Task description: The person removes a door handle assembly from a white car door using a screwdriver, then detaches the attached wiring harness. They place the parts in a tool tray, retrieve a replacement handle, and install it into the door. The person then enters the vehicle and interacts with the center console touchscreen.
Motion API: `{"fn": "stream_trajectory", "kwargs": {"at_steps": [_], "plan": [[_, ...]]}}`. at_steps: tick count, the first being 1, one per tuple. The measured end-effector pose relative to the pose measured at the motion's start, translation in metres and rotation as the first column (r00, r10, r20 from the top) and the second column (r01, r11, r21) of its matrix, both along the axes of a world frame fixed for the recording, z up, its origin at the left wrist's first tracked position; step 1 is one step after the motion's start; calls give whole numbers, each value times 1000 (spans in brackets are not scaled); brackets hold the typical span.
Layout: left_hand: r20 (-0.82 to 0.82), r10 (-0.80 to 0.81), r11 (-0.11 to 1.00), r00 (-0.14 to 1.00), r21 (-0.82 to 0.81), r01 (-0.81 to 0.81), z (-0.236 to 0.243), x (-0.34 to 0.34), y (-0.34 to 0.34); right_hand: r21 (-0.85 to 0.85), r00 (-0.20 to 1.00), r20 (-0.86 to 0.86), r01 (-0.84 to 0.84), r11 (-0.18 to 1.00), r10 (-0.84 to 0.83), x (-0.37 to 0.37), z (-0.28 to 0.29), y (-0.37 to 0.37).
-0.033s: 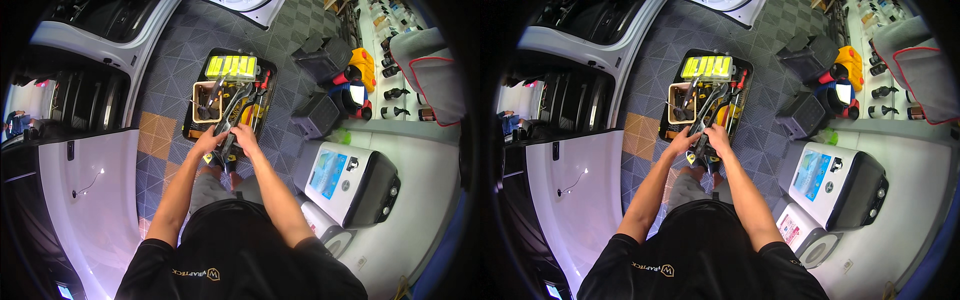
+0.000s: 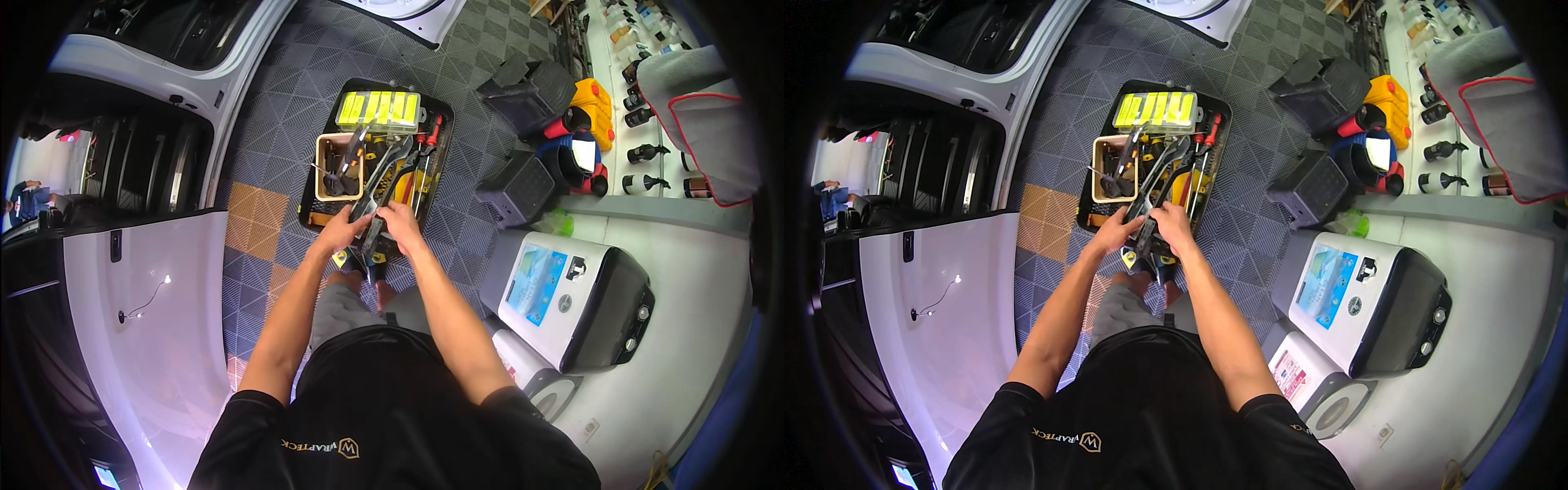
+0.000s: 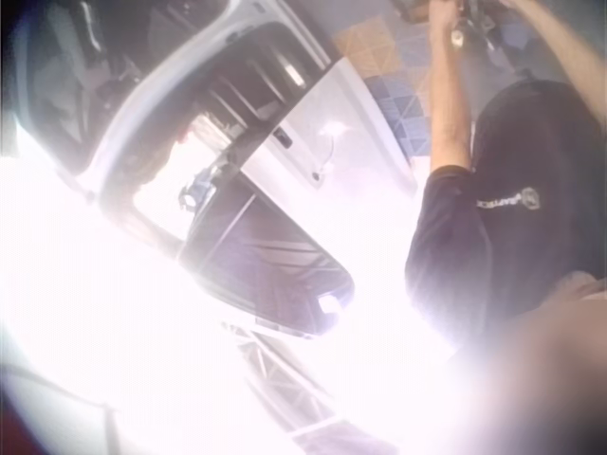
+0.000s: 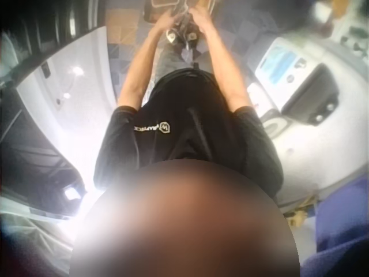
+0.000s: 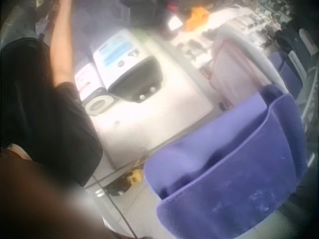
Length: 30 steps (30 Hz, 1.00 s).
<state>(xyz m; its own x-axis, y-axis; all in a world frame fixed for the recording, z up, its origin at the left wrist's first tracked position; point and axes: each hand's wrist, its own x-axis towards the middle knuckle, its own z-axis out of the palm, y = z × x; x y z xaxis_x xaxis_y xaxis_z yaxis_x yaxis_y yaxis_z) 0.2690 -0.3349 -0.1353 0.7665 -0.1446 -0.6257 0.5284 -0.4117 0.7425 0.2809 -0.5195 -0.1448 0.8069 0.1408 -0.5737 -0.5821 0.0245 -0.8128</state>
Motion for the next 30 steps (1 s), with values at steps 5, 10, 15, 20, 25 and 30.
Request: {"fn": "stream_trajectory", "kwargs": {"at_steps": [5,10,15,20,25,30], "plan": [[-11,-57,993,998,107,57,-1,6,4,-36,997,-37,-65,997,63,22,2,5],[55,-42,997,998,-57,46,-7,10,8,-307,986,40,-142,941,162,43,0,4],[-101,-34,982,994,-188,14,-4,12,15,-324,982,30,-166,931,186,54,-9,5],[-71,-9,977,997,-211,-6,-6,13,14,-576,977,124,-73,814,175,41,-8,17],[-64,8,978,998,-206,-21,-12,12,12,-574,978,112,-79,815,174,25,-5,28],[-68,-20,982,997,-190,7,-8,16,14,-663,938,308,90,743,162,34,-13,35]]}}
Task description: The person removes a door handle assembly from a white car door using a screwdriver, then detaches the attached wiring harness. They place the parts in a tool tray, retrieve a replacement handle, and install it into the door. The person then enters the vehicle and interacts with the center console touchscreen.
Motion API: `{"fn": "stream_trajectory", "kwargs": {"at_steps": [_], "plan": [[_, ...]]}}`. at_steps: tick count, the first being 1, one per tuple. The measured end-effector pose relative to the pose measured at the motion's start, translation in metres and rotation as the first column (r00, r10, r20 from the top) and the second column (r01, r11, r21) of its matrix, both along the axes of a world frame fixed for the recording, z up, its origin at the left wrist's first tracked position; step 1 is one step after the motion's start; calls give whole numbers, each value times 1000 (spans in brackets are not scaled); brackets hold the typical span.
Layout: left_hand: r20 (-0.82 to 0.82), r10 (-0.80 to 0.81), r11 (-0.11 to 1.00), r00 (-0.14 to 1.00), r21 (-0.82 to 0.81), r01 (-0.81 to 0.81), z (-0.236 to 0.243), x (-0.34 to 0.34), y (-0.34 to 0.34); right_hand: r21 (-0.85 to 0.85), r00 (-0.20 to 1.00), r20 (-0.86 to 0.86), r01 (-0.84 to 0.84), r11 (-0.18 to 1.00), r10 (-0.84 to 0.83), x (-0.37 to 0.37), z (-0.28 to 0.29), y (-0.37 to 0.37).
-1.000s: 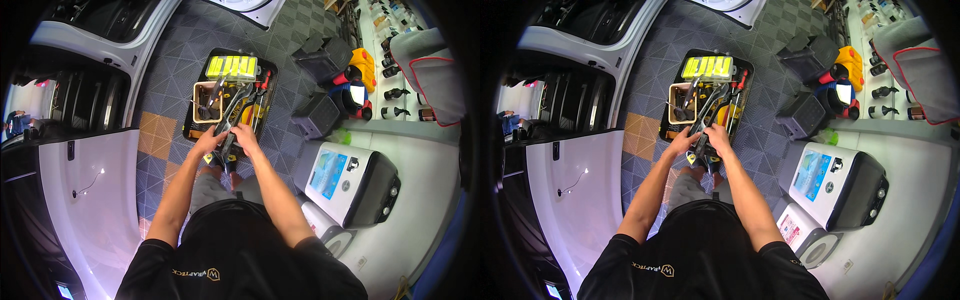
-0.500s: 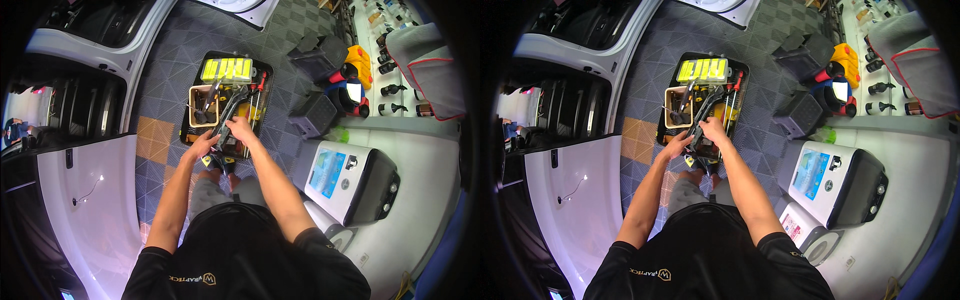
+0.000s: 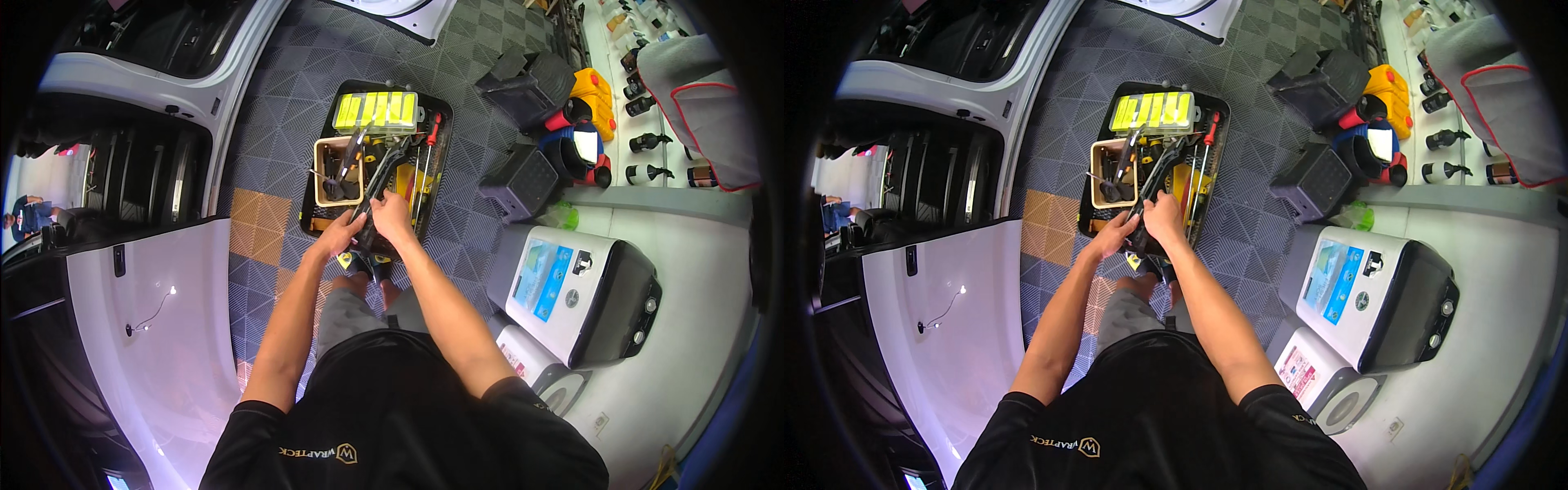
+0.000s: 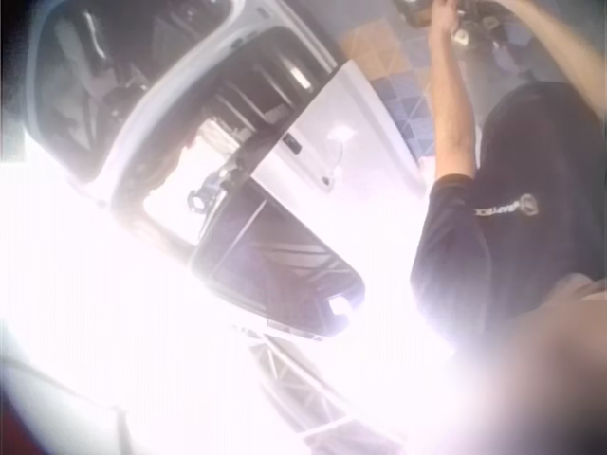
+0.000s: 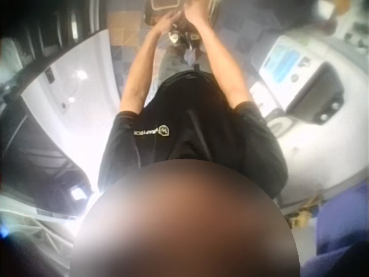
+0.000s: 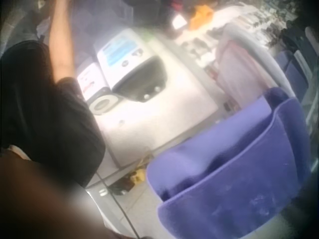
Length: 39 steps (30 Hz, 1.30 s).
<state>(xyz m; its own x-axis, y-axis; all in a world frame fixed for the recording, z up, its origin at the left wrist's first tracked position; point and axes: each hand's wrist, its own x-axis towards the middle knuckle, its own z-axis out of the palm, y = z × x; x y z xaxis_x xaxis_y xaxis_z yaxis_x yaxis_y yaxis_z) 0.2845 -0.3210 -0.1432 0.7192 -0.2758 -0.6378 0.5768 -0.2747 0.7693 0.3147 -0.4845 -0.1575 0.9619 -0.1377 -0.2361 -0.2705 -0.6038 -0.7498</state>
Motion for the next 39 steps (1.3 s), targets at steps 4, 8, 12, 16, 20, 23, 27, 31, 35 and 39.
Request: {"fn": "stream_trajectory", "kwargs": {"at_steps": [4,8,12,16,20,23,27,31,35,39], "plan": [[-39,-22,999,999,-26,21,-1,2,1,92,994,-97,-34,995,43,7,0,-7],[3,-3,1000,1000,8,3,-12,-3,1,89,952,-242,-172,981,189,8,3,-1],[133,-188,964,973,213,157,-18,-1,-1,30,911,-305,-281,959,277,7,3,6],[72,-335,788,939,568,238,-6,0,-9,312,942,-252,-137,940,221,7,5,-19],[164,-228,758,960,648,70,13,-10,-24,182,987,-152,74,980,-47,-10,11,-35],[225,-200,738,954,675,-4,22,-13,-32,160,989,-147,24,987,-1,-18,14,-35],[256,-227,714,940,700,-18,20,-17,-32,129,995,-103,9,992,4,-15,3,-26],[372,-313,714,874,699,-41,12,-27,-27,231,982,-125,166,959,-140,4,-19,-15],[460,-371,738,807,673,-45,9,-31,-25,234,958,-215,237,943,-187,28,-30,-7],[415,-354,781,838,624,21,14,-26,-23,173,944,-297,198,965,-141,43,-20,-1]]}}
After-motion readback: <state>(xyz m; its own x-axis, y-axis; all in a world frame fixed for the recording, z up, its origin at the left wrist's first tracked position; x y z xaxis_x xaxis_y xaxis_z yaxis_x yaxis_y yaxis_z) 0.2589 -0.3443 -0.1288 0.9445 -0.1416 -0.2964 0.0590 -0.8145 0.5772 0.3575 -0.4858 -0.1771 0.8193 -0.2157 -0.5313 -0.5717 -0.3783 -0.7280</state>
